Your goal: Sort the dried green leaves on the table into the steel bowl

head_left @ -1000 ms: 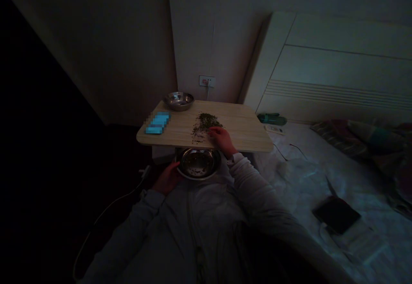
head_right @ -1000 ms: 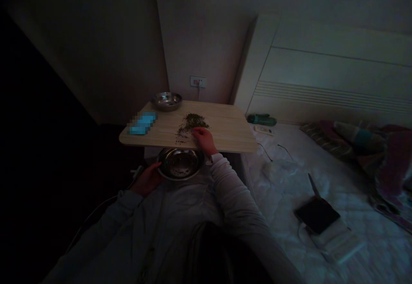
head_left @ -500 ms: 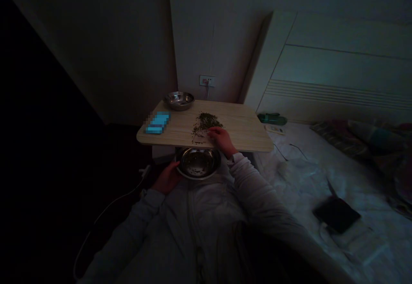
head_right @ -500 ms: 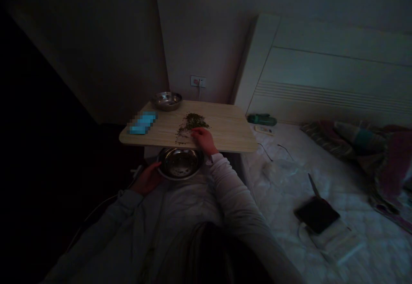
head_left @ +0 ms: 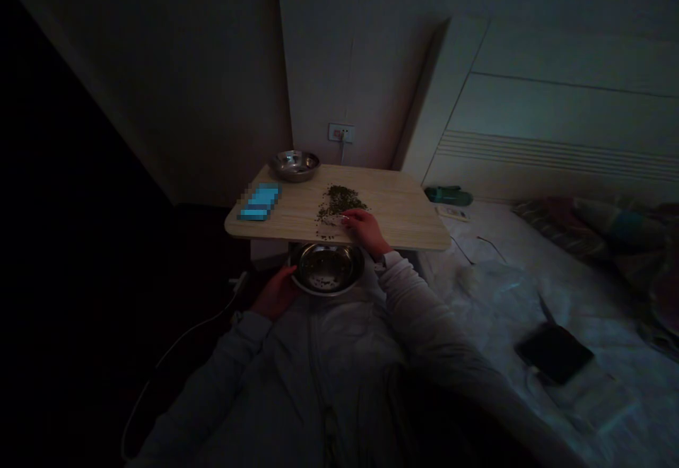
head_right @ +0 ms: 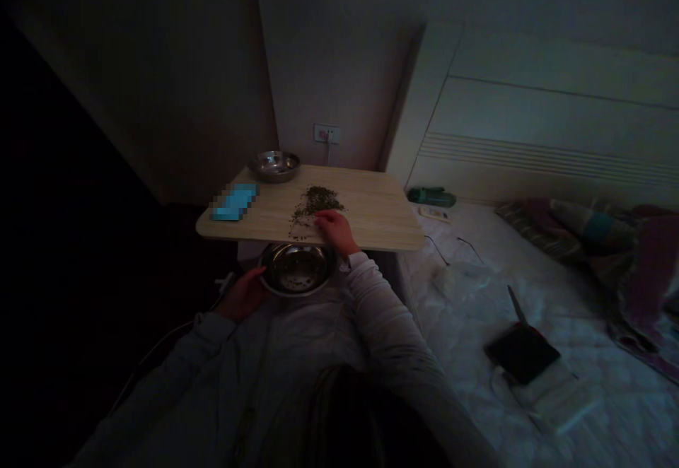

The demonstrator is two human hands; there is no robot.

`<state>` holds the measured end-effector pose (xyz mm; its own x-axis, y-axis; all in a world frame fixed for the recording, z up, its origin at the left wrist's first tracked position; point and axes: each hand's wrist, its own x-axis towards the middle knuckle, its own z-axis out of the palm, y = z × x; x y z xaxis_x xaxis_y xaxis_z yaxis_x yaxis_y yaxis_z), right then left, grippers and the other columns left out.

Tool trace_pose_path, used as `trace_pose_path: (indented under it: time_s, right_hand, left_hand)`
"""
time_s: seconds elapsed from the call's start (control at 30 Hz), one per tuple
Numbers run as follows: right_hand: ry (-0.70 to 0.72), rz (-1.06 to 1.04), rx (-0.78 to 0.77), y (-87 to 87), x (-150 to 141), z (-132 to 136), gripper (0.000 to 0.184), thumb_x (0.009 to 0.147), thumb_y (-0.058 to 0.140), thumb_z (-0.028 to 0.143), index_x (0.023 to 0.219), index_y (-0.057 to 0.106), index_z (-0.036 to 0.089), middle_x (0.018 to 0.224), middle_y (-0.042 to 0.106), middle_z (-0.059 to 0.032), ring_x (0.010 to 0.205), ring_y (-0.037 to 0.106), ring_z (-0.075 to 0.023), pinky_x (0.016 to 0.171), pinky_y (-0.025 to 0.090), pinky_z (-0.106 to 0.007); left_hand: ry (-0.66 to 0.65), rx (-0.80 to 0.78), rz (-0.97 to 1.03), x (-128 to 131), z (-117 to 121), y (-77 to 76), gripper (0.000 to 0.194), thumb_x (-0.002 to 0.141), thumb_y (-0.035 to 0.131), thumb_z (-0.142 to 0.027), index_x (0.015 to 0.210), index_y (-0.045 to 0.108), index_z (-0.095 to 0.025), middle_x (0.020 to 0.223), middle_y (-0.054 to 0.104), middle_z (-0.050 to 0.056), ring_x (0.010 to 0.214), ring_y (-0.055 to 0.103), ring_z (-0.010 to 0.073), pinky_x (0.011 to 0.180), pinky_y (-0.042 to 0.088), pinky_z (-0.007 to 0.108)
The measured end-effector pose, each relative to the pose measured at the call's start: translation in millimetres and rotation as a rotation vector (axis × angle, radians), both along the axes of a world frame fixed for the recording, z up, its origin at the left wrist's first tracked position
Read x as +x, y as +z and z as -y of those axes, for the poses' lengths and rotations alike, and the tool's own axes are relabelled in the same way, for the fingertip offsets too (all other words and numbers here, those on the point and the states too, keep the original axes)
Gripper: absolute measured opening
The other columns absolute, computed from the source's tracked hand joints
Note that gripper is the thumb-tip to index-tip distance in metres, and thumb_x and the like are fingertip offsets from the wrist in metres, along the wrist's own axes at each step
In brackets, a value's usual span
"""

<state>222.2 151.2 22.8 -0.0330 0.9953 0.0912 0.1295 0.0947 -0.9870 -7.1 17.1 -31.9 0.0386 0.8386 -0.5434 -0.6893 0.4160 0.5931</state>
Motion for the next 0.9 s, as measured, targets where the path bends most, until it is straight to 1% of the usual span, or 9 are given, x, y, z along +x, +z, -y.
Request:
trace_pose_path:
  time_s: [0.07, 0.17, 0.27, 0.33, 0.43, 0.57, 0.73, 0.9]
  right_hand:
    - [0.006, 0.005, 0.003, 0.6, 0.0, 0.5, 0.014, 0.071, 0.076, 0.025, 0.085, 0.079, 0.023, 0.078, 0.079, 0.0004, 0.080, 0.073, -0.0207, 0.087, 0.060, -0.037]
    - [0.004, 0.019, 0.011, 0.5, -0.1, 0.7, 0.016, 0.072, 0.075, 0.026, 0.087, 0.080, 0.023, 0.080, 0.080, -0.0003, 0.082, 0.073, -0.0216, 0.089, 0.060, -0.038]
    - [0.010, 0.032, 0.013, -0.6, -0.4, 0.5, 0.018, 0.072, 0.074, 0.027, 0.088, 0.080, 0.022, 0.079, 0.079, -0.0010, 0.080, 0.072, -0.0217, 0.089, 0.060, -0.040]
    - [0.025, 0.040, 0.012, -1.4, -0.4, 0.2, 0.019, 0.073, 0.073, 0.029, 0.089, 0.080, 0.021, 0.079, 0.078, -0.0018, 0.078, 0.071, -0.0218, 0.088, 0.061, -0.041]
    - [0.043, 0.045, 0.012, -2.2, 0.1, -0.1, 0.020, 0.073, 0.072, 0.031, 0.089, 0.080, 0.022, 0.080, 0.078, -0.0024, 0.078, 0.071, -0.0222, 0.087, 0.062, -0.042]
    - [0.050, 0.035, 0.005, -2.1, 0.6, -0.1, 0.019, 0.072, 0.072, 0.029, 0.088, 0.080, 0.023, 0.081, 0.079, -0.0022, 0.078, 0.072, -0.0218, 0.087, 0.062, -0.041]
    - [0.060, 0.032, 0.002, -3.2, 0.5, -0.4, 0.019, 0.074, 0.073, 0.031, 0.089, 0.080, 0.023, 0.082, 0.080, -0.0026, 0.078, 0.072, -0.0220, 0.088, 0.063, -0.041]
    - [0.065, 0.020, 0.024, -5.0, 0.3, -1.5, 0.018, 0.076, 0.075, 0.032, 0.091, 0.080, 0.023, 0.082, 0.080, -0.0017, 0.076, 0.072, -0.0197, 0.088, 0.063, -0.040]
  left_hand:
    - [0.001, -0.001, -0.003, 1.5, 1.0, 3.4, 0.015, 0.093, 0.068, -0.006, 0.092, 0.079, -0.016, 0.089, 0.086, 0.007, 0.084, 0.082, 0.0225, 0.082, 0.065, 0.032]
    - [0.021, -0.010, -0.010, 3.3, 2.2, 7.6, 0.019, 0.096, 0.064, -0.005, 0.090, 0.078, -0.016, 0.086, 0.085, 0.006, 0.076, 0.080, 0.0195, 0.076, 0.065, 0.030]
    - [0.009, -0.008, -0.013, 2.6, 2.0, 6.5, 0.018, 0.096, 0.064, -0.006, 0.089, 0.077, -0.016, 0.083, 0.084, 0.005, 0.072, 0.079, 0.0185, 0.074, 0.064, 0.030]
    - [0.001, -0.002, -0.011, 1.2, 1.1, 3.6, 0.016, 0.095, 0.066, -0.006, 0.089, 0.077, -0.016, 0.084, 0.084, 0.005, 0.074, 0.079, 0.0189, 0.077, 0.065, 0.030]
    - [0.003, -0.006, -0.009, -0.2, 0.0, 0.6, 0.015, 0.094, 0.066, -0.007, 0.093, 0.078, -0.017, 0.087, 0.085, 0.006, 0.082, 0.082, 0.0215, 0.082, 0.066, 0.032]
    - [-0.005, -0.022, -0.018, 0.2, 0.4, 2.0, 0.015, 0.094, 0.066, -0.009, 0.094, 0.078, -0.018, 0.084, 0.085, 0.006, 0.084, 0.083, 0.0235, 0.079, 0.066, 0.033]
    - [-0.020, 0.005, -0.006, -0.5, 0.2, 1.1, 0.020, 0.094, 0.066, -0.010, 0.106, 0.079, -0.019, 0.089, 0.086, 0.005, 0.088, 0.084, 0.0238, 0.084, 0.067, 0.034]
    - [-0.024, -0.020, -0.020, -1.9, -1.2, -1.3, 0.020, 0.093, 0.067, -0.010, 0.107, 0.079, -0.018, 0.084, 0.085, 0.005, 0.082, 0.083, 0.0234, 0.076, 0.066, 0.031]
